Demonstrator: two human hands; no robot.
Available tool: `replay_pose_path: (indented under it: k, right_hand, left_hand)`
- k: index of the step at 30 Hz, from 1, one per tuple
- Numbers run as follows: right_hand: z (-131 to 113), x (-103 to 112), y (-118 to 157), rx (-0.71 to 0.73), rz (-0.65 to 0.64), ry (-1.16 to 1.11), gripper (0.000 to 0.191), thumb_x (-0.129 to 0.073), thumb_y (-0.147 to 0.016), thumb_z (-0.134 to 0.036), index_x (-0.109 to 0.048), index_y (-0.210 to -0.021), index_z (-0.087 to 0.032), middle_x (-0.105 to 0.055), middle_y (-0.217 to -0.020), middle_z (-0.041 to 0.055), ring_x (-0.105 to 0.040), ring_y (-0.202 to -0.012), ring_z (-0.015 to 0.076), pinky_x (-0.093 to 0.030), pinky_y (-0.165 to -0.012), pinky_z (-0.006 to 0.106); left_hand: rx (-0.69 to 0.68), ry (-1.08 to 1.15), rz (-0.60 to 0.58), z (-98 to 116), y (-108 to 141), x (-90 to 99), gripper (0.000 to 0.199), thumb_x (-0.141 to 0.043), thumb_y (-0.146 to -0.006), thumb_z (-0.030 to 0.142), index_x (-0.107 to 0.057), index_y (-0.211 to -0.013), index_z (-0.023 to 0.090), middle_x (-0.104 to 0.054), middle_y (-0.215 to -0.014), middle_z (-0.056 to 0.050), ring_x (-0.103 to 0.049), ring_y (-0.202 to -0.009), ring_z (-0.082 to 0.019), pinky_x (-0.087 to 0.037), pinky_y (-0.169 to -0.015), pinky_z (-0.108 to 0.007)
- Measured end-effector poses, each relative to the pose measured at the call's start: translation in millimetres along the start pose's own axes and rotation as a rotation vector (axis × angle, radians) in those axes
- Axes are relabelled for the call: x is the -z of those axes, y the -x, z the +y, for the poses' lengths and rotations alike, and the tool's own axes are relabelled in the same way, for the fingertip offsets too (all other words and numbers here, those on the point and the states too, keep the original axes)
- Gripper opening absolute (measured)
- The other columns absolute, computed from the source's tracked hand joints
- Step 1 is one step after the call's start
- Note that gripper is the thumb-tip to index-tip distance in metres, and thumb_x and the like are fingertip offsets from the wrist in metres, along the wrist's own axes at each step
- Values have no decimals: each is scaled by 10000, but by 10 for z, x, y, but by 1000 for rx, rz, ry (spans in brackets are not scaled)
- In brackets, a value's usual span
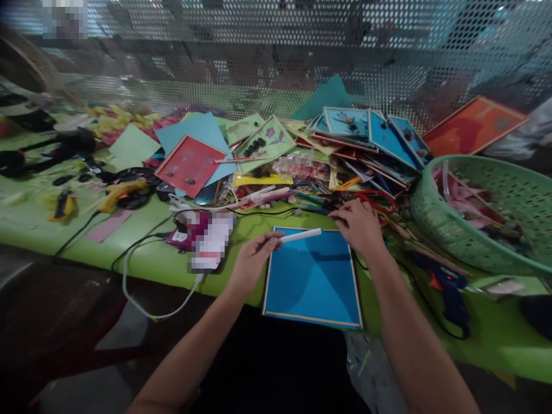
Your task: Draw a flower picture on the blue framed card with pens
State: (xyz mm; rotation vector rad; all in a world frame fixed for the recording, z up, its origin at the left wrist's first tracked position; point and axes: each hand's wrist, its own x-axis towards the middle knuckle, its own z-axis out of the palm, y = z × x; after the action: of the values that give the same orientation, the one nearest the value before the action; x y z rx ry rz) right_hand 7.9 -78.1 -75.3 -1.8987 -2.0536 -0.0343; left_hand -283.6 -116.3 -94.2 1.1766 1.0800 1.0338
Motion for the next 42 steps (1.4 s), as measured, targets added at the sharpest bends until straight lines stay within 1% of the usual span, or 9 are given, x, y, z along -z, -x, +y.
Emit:
replay_pose_path:
  k: [3, 6, 7, 10, 14, 17, 29, 36, 42]
  right_hand:
    - [-172, 84, 74, 80, -26, -437, 302, -723, -878, -344, -826, -1150, -262, -723, -1124, 109, -650, -1089, 316, -494, -998, 480]
    - [-429, 121, 176, -10, -262, -965, 505, -829, -805, -519, -777, -1236, -262, -761, -1030, 70, -677, -913, 266, -528, -794, 383]
    - [-510, 120, 207, -39, -311, -1096, 495, -835, -795, -556, -791, -1181, -250, -757, -969, 61, -676, -861, 245, -524, -762, 362]
    - [-687, 105, 268, -133, -270, -1321, 371, -788, -847, -598, -806, -894, -231, -693, -765, 24, -618, -675, 168, -474, -639, 302]
    - [-767, 122, 275, -210, -191, -1384, 353, -840, -808, -568, -781, -755, -224, -651, -663, 2, -576, -584, 127, -428, -561, 269]
    - [-798, 159, 270, -275, -116, -1393, 363, -864, -772, -565, -759, -707, -224, -649, -639, 0, -578, -550, 121, -425, -523, 259]
    - [-927, 196, 289, -370, 101, -1384, 329, -834, -733, -497, -692, -633, -218, -646, -618, -7, -500, -466, 95, -404, -436, 240]
    - [-829, 244, 266, -265, -73, -1371, 403, -890, -707, -579, -720, -657, -217, -613, -593, -16, -524, -505, 110, -409, -487, 253]
    - [-816, 169, 329, -172, -213, -1368, 311, -856, -804, -508, -768, -739, -217, -670, -683, 6, -583, -603, 134, -451, -571, 269]
  left_hand:
    - [-9, 69, 10, 23, -35, -93, 343, -667, -938, 402, -801, -1147, 165, -808, -1017, -79, -737, -958, -197, -568, -892, -298]
    - [-13, 121, -38, 45, -48, -183, 303, -694, -924, 350, -796, -1138, 161, -806, -1024, -77, -728, -925, -190, -562, -871, -288]
    - [-20, 112, -68, 48, -47, -204, 296, -694, -925, 329, -790, -1149, 161, -804, -1028, -76, -724, -921, -190, -558, -865, -287]
    - [-95, -101, -149, 48, -33, -231, 257, -662, -965, 300, -770, -1164, 179, -793, -1042, -64, -709, -925, -195, -541, -857, -295]
    - [-291, -562, -160, 53, 1, -244, 211, -577, -1052, 313, -737, -1029, 177, -738, -964, -70, -667, -926, -224, -512, -856, -334]
    - [-394, -740, -149, 65, 24, -286, 266, -503, -1094, 320, -692, -975, 174, -702, -967, -85, -645, -940, -241, -503, -840, -350]
    - [-481, -739, -122, 81, 70, -377, 375, -377, -1134, 392, -613, -916, 199, -669, -933, -68, -603, -888, -226, -483, -805, -358]
    - [-419, -696, -181, 76, 60, -283, 341, -397, -1124, 406, -618, -962, 203, -664, -939, -62, -623, -897, -226, -496, -821, -359]
    - [-424, -717, -192, 40, 71, -256, 281, -472, -1101, 407, -643, -1034, 193, -706, -971, -73, -643, -923, -240, -488, -846, -370]
